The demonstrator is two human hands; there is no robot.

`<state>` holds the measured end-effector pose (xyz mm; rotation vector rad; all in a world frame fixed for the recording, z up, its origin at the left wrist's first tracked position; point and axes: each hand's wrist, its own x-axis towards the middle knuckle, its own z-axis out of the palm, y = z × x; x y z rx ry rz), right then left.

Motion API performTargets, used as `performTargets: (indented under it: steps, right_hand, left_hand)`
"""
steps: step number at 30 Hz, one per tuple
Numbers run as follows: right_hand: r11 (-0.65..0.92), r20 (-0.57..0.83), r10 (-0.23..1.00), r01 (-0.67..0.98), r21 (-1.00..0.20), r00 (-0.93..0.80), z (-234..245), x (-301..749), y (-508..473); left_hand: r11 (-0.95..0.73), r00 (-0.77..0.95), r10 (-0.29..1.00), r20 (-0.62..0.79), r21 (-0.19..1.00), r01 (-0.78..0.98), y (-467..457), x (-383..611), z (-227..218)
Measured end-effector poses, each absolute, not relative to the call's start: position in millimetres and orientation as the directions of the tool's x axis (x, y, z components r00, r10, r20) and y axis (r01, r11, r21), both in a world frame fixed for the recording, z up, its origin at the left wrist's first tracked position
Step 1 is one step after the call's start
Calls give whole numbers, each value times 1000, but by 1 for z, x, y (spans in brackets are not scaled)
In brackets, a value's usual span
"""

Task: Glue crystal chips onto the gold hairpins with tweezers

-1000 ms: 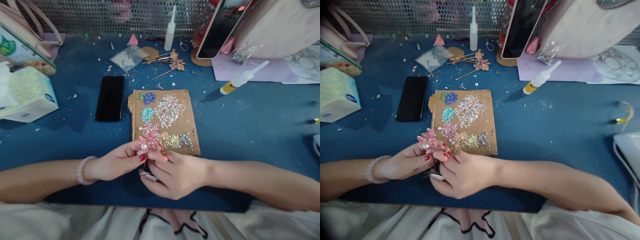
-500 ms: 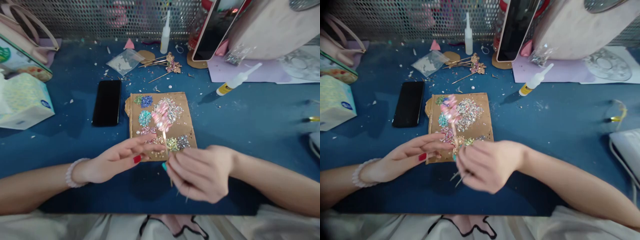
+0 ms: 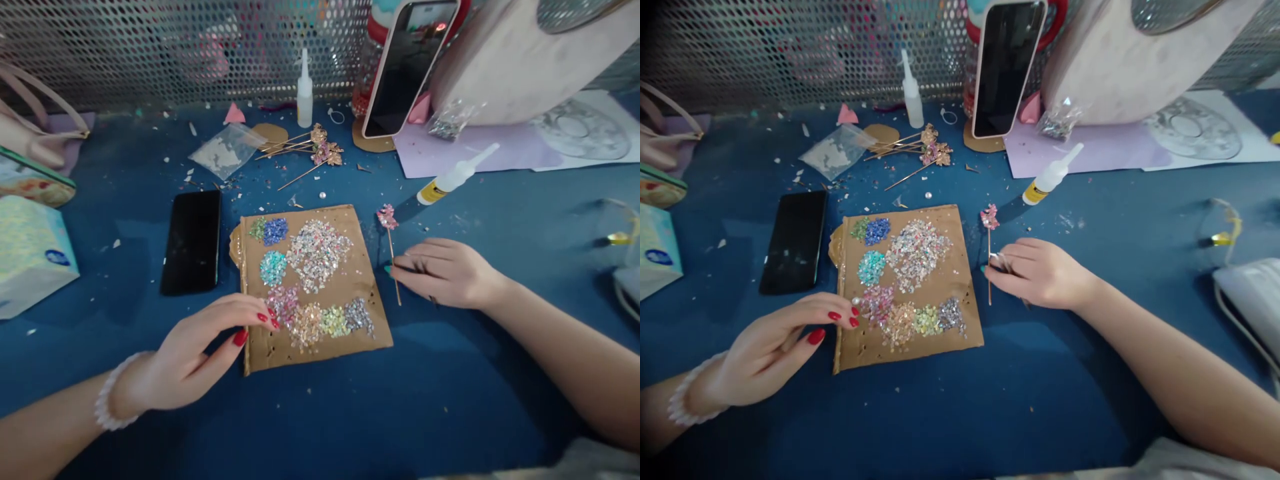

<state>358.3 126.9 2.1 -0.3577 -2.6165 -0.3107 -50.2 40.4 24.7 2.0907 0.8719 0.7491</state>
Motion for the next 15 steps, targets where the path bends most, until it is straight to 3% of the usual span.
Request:
performTargets:
  steps: [8, 12, 15]
  right_hand:
    - [964, 486, 93, 201, 175, -869, 13, 354, 106]
    - [965, 559, 257, 236, -110, -788, 12, 348, 103]
    - [938, 560, 336, 326, -122, -758, 10, 346, 108]
  left_hand:
    - [-370, 516, 839, 172, 876, 310, 43, -50, 21]
    - [-368, 505, 847, 167, 870, 329, 44, -50, 21]
    - [-359, 489, 856, 170, 875, 324, 45, -50, 19]
